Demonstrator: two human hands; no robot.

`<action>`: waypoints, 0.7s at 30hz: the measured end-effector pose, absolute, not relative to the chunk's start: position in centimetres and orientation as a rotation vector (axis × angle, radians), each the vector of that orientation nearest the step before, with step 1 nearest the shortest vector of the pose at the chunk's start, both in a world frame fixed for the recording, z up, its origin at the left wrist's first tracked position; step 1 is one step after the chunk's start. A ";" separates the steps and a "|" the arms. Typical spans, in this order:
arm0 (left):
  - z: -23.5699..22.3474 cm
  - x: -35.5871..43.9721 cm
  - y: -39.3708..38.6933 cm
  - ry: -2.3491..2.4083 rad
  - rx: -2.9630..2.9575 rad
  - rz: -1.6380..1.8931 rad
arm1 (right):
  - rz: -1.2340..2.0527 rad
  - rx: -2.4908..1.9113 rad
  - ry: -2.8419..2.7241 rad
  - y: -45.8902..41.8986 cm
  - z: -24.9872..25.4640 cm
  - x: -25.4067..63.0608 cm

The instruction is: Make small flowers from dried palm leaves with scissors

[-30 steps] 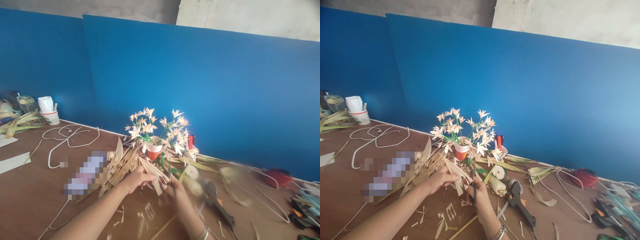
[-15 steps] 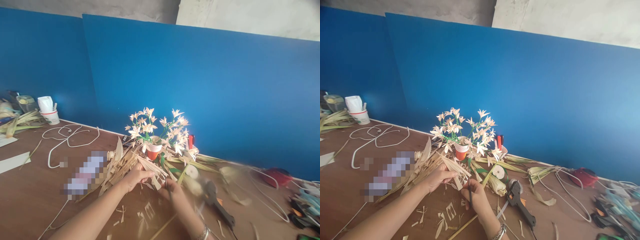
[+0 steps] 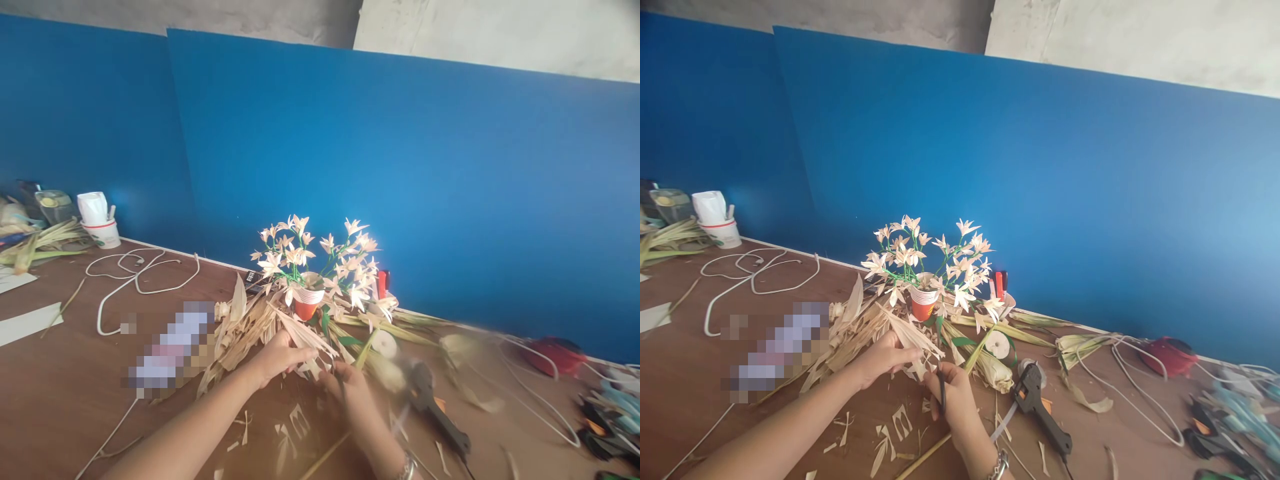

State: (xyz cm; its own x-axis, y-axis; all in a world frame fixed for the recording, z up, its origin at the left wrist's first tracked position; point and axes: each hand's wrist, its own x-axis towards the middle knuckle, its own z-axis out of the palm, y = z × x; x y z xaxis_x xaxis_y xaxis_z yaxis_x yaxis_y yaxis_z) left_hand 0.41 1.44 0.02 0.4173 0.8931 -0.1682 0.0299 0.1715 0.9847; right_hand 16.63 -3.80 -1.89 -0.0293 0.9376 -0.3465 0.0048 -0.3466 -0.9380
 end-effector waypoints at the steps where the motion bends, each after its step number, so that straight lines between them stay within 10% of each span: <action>1: 0.2 0.7 1.2 0.993 1.262 0.756 | 1.474 -1.443 -1.050 -3.9 -1.8 16.5; 21: -0.2 -0.9 3.1 1.007 0.937 0.961 | 1.360 -1.377 -1.105 -3.7 -1.1 16.8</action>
